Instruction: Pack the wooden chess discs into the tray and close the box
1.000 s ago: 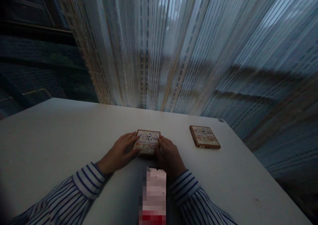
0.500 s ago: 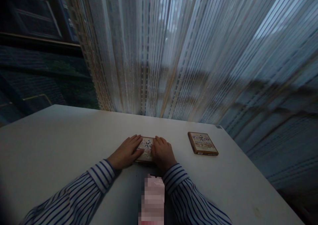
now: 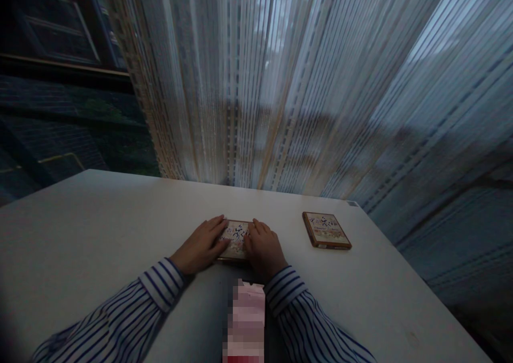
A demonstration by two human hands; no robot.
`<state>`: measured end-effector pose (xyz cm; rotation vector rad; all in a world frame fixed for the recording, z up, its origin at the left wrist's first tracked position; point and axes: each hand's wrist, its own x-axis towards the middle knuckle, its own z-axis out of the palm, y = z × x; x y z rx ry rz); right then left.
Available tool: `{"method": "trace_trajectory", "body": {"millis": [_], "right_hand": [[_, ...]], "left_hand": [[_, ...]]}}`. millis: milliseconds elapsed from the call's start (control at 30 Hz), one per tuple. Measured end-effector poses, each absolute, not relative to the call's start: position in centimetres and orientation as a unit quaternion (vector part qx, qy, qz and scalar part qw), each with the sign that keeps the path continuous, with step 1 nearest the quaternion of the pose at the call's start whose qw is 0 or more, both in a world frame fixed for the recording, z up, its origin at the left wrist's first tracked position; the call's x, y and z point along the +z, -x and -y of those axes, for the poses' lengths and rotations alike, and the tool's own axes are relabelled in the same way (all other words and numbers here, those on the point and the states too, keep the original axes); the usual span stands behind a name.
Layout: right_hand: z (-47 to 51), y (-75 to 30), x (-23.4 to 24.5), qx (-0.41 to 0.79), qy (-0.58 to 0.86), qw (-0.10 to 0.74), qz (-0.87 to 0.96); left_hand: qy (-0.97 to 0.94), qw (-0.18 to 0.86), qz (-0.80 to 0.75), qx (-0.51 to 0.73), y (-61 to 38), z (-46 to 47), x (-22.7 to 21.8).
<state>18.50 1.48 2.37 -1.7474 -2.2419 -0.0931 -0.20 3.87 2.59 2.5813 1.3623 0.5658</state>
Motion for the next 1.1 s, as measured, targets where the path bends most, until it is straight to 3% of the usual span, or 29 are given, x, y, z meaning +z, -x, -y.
{"method": "trace_trajectory", "body": {"millis": [267, 667, 1100], "right_hand": [[0.1, -18.9, 2.7, -0.024, 0.627, 0.139, 0.766], [0.8, -18.5, 2.6, 0.022, 0.657, 0.173, 0.733], [0.7, -18.8, 2.8, 0.053, 0.661, 0.151, 0.733]], "left_hand": [[-0.852, 0.067, -0.477, 0.208, 0.7, -2.7, 2.9], [-0.807, 0.121, -0.524, 0.245, 0.4, -2.5, 2.3], [-0.742, 0.323, -0.493, 0.319, 0.2, -3.1, 3.0]]}}
